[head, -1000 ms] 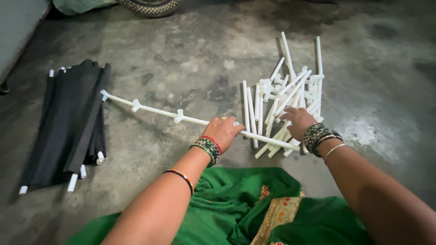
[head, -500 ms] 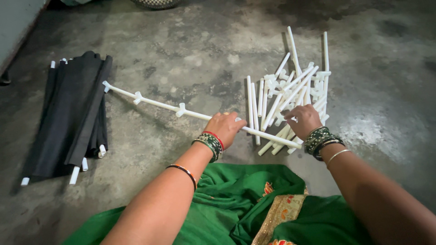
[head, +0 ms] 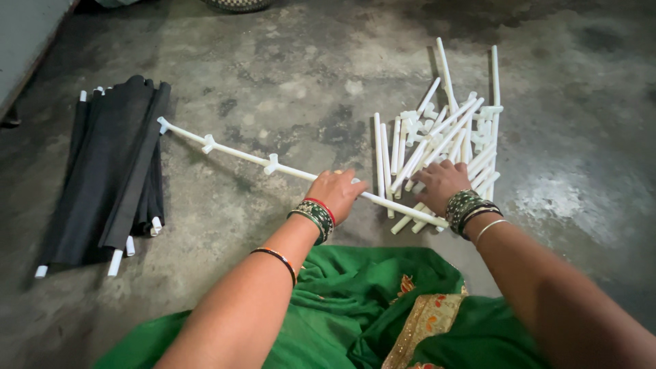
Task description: The person sits on the floor and repeatedly picks up white plastic rods and connectors, inserting the connectors onto the rods to form longer assemblies. The person places completed assemblies aside and continues the process with additional parts from a pile.
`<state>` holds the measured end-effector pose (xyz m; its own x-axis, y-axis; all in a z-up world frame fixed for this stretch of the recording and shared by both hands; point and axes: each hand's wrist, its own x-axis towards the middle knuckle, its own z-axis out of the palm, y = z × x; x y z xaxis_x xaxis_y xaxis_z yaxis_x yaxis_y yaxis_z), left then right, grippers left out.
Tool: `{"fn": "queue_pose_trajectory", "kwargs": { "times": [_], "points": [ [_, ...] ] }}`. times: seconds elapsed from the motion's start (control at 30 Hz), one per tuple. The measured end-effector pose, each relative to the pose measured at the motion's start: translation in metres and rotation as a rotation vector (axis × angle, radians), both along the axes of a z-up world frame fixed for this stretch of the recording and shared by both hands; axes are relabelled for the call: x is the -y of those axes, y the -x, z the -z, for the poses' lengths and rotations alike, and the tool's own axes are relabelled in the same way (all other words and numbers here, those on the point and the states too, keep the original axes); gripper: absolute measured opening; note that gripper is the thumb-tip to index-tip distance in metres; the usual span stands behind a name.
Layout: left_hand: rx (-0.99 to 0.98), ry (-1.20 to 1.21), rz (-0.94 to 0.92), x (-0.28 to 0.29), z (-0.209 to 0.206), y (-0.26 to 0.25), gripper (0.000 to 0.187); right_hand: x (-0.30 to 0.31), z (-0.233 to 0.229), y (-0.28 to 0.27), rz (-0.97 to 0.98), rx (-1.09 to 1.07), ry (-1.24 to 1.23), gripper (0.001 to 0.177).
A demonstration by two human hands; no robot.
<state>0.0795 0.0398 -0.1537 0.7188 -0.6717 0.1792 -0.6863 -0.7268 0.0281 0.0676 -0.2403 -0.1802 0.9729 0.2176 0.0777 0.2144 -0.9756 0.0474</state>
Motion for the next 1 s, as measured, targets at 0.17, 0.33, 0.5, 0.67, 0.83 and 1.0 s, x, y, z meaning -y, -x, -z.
{"fn": "queue_pose_trajectory", "kwargs": {
  "times": [0.17, 0.33, 0.5, 0.67, 0.83, 1.0],
  "points": [
    [0.033, 0.058, 0.016, -0.004, 0.004, -0.002, 0.019, 0.000, -0.002, 0.007, 0.005, 0.019, -0.098, 0.030],
    [0.040, 0.077, -0.002, -0.004, -0.001, -0.006, 0.021, 0.021, -0.010, 0.002, 0.211, 0.062, -0.647, 0.028],
    [0.071, 0.189, 0.002, -0.003, -0.021, -0.003, 0.021, 0.056, -0.038, 0.021, 0.496, -0.230, -1.655, 0.028],
    [0.153, 0.307, -0.014, 0.002, -0.045, 0.004, 0.017, 0.072, -0.074, 0.078, 0.551, -0.381, -2.053, 0.014],
    [0.188, 0.355, -0.045, 0.019, -0.060, 0.012, 0.020, 0.060, -0.086, 0.102, 0.452, -0.359, -2.135, 0.016],
    [0.158, 0.331, -0.067, 0.033, -0.065, 0.023, 0.017, 0.054, -0.083, 0.113, 0.339, -0.242, -2.188, 0.012]
  ]
}}
